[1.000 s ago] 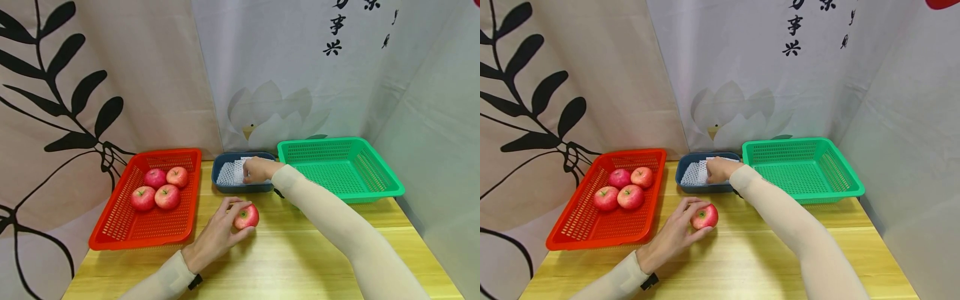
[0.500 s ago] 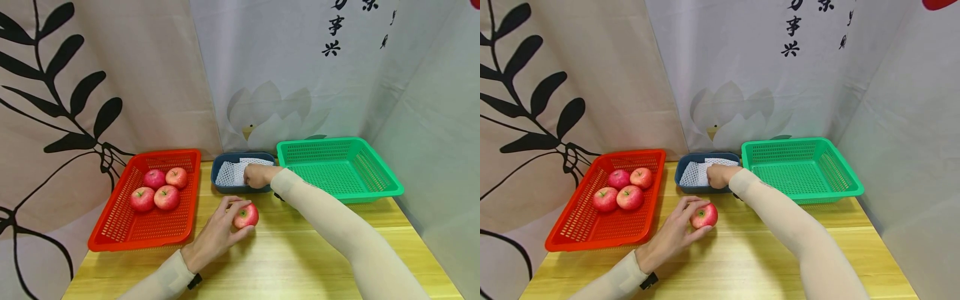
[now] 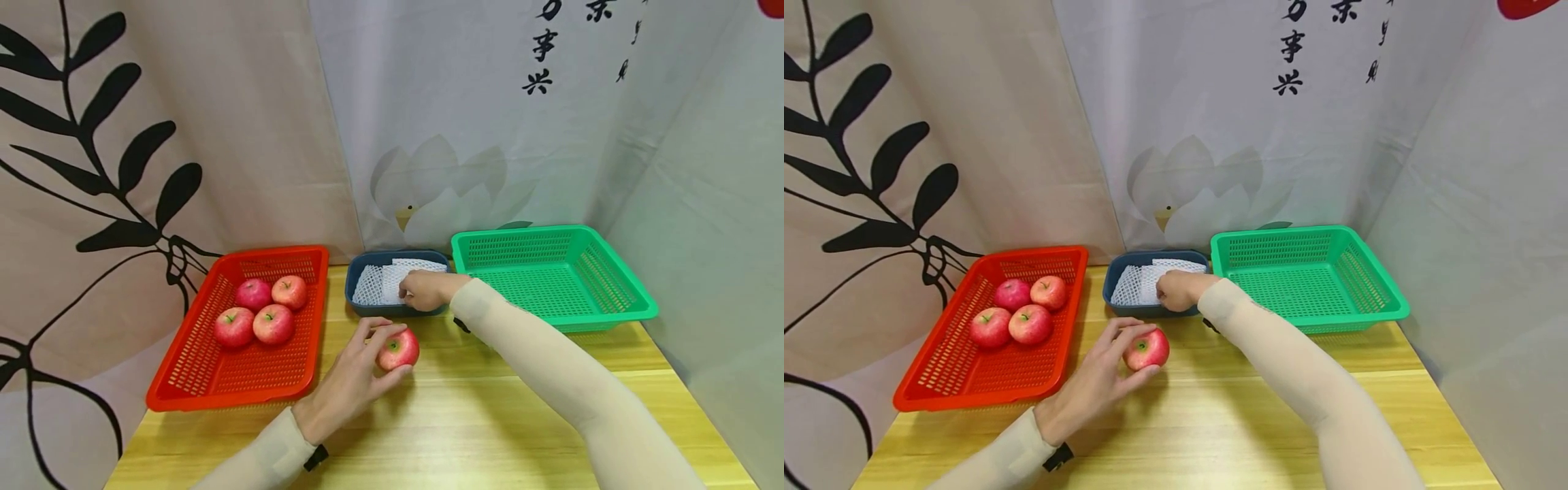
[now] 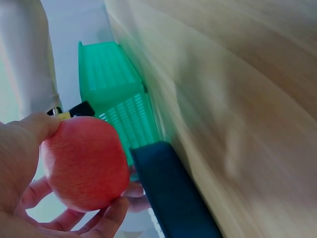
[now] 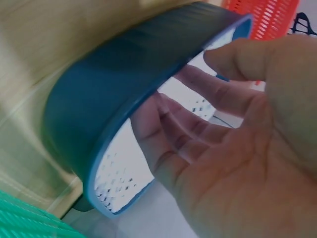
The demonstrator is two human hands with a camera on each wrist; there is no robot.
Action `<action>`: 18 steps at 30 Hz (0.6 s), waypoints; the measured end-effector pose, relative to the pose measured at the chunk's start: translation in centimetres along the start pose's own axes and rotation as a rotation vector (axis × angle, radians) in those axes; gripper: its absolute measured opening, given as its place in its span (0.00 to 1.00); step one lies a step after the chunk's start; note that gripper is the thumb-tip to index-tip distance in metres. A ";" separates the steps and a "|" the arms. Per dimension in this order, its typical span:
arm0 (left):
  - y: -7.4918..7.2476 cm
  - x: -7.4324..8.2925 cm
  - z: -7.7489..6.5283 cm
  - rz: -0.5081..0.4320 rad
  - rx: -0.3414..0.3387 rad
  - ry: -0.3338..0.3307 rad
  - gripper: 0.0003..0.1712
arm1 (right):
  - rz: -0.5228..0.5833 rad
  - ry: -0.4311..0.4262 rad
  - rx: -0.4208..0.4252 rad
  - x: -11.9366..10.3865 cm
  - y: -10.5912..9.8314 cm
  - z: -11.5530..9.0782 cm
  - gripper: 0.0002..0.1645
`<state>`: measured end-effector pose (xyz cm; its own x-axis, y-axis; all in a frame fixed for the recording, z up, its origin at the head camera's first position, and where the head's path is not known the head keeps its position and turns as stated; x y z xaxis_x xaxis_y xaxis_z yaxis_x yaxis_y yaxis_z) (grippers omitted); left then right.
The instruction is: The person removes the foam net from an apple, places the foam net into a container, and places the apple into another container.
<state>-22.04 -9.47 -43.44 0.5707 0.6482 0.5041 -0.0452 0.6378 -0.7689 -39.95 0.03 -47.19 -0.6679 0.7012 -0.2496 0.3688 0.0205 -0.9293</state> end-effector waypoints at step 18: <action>-1.6 0.3 0.3 0.012 0.045 0.004 0.38 | 0.035 0.005 0.135 -2.4 -3.6 -4.3 0.24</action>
<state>-22.07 -10.22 -41.91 0.5731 0.6545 0.4931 -0.0890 0.6478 -0.7566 -36.85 1.32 -42.04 -0.6525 0.7037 -0.2812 0.3010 -0.0999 -0.9484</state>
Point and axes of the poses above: each hand's wrist, its own z-axis towards the middle knuckle, its own y-axis out of the palm, x = y × z, the point moved 10 cm from there along z, towards the middle knuckle, and after that the axes turned 1 degree about -z, right-handed, at the moved point
